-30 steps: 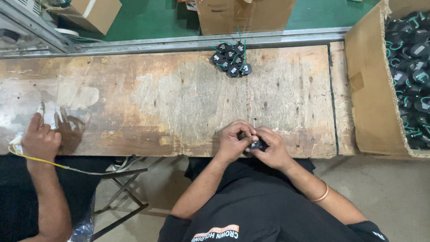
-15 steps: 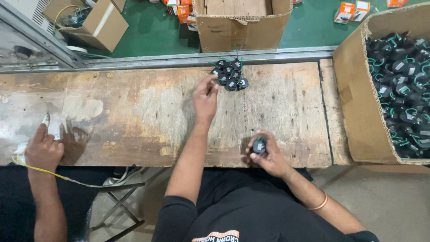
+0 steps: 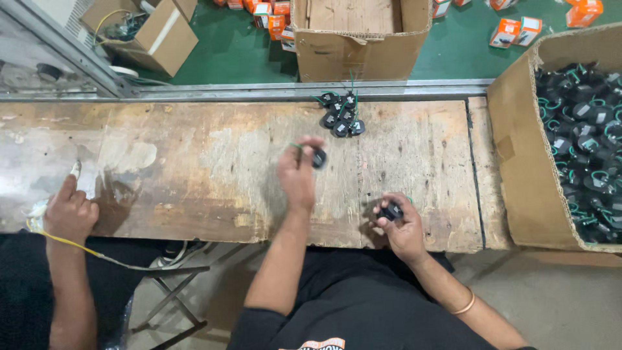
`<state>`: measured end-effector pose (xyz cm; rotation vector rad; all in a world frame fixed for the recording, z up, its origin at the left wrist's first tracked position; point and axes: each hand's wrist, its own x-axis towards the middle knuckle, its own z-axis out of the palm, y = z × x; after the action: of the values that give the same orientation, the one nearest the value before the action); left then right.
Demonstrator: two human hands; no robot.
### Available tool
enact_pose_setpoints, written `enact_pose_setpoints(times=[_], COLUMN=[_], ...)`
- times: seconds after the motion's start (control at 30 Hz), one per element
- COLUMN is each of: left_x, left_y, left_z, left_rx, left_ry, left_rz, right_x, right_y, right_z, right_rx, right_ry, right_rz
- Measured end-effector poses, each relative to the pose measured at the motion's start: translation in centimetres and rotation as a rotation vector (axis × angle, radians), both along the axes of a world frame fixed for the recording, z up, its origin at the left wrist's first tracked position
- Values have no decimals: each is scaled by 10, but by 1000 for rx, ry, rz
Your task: The person sits at a factory workbench and handles small black round electrical components with green wires one at a time, turning and arranging them in a row on the bench and occasionally placing them into a large cardboard bin filled with similar parts.
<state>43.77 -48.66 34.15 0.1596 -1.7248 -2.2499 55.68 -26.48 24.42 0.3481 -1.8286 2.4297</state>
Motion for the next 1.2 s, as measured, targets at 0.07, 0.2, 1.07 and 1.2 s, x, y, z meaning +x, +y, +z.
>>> enact_pose_setpoints(times=[0.07,0.2,1.07,1.2], left_x=[34,64,10,-49], left_y=[24,60,36,40], left_z=[-5,-15,-34,-24], left_rx=[-29,-362,-338,-727], left_ry=[257,455,288,358], left_rz=[-362,-498,-348,-116], right_x=[1,1,-2,-5], right_y=[5,17,-6,-6], right_z=[-8,-27,14,23], right_rx=[-139,292,454,545], right_ry=[-80,-71,158,208], right_rz=[32,-18,-87,-68])
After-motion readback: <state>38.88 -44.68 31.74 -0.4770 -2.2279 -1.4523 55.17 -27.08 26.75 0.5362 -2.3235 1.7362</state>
